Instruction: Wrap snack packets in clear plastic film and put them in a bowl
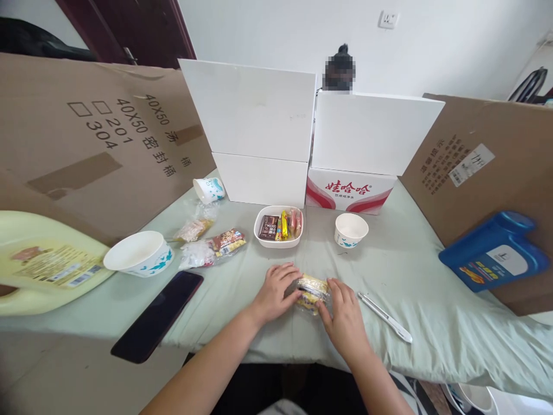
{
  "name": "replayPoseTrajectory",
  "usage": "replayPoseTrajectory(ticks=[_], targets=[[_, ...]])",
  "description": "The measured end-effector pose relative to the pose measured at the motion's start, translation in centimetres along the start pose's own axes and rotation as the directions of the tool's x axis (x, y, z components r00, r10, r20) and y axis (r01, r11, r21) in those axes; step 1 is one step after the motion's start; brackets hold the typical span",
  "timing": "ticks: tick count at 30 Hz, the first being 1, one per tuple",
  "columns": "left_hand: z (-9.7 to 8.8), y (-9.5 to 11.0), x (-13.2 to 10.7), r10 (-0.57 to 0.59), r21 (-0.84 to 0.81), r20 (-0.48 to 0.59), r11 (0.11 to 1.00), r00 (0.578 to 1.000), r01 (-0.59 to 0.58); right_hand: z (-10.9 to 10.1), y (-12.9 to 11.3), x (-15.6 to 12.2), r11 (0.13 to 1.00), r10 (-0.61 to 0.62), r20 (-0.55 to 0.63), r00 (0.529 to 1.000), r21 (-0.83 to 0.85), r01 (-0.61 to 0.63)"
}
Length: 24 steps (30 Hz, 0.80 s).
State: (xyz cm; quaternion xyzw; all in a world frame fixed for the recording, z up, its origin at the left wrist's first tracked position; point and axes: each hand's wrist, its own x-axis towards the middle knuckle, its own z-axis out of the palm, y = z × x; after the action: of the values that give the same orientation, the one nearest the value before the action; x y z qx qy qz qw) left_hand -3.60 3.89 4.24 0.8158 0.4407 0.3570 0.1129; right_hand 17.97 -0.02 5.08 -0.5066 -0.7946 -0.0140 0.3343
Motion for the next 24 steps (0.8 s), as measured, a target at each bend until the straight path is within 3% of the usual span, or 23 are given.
replayPoseTrajectory(ticks=[5, 8, 10, 12, 15, 17, 21, 24], targets=[[-0.5, 0.2, -0.1, 0.088, -0.054, -0.221, 0.993, 0.971, -0.102, -0.6, -0.1, -0.4, 0.996, -0.084, -0.06, 0.995, 0.019, 0.085], [-0.5, 0.4, -0.4, 0.105, -0.102, -0.247, 0.986, 0.963, -0.134, -2.3, -1.5, -1.1, 0.978, -0.177, -0.027, 0.984, 0.111, 0.179], [-0.1, 0.5, -0.6, 0.033, -0.124, -0.216, 0.99, 0.976, -0.061, -3.1, -2.5, -1.5, 0.951, -0.26, 0.06, 0.964, 0.189, 0.245], [0.3, 0.4, -0.7, -0.114, -0.151, -0.164, 0.984, 0.98, 0.089, -3.2, -3.1, -1.4, 0.931, -0.324, 0.144, 0.935, 0.226, 0.288], [0.7, 0.1, -0.6, -0.333, -0.242, -0.096, 0.922, 0.938, 0.302, -2.2, -2.7, -0.1, 0.935, -0.328, 0.17, 0.929, 0.198, 0.294], [0.8, -0.3, -0.5, -0.416, -0.301, -0.079, 0.876, 0.906, 0.377, -1.1, -2.0, 1.6, 0.95, -0.29, 0.171, 0.941, 0.167, 0.263], [0.6, -0.9, -0.4, -0.469, -0.312, -0.103, 0.852, 0.877, 0.42, 0.1, -0.9, 4.7, 0.971, -0.239, 0.322, 0.916, 0.103, 0.217], [0.3, -1.1, -0.4, -0.409, -0.233, -0.179, 0.901, 0.895, 0.365, -0.2, -1.1, 5.4, 0.974, -0.223, 0.431, 0.874, 0.07, 0.214]])
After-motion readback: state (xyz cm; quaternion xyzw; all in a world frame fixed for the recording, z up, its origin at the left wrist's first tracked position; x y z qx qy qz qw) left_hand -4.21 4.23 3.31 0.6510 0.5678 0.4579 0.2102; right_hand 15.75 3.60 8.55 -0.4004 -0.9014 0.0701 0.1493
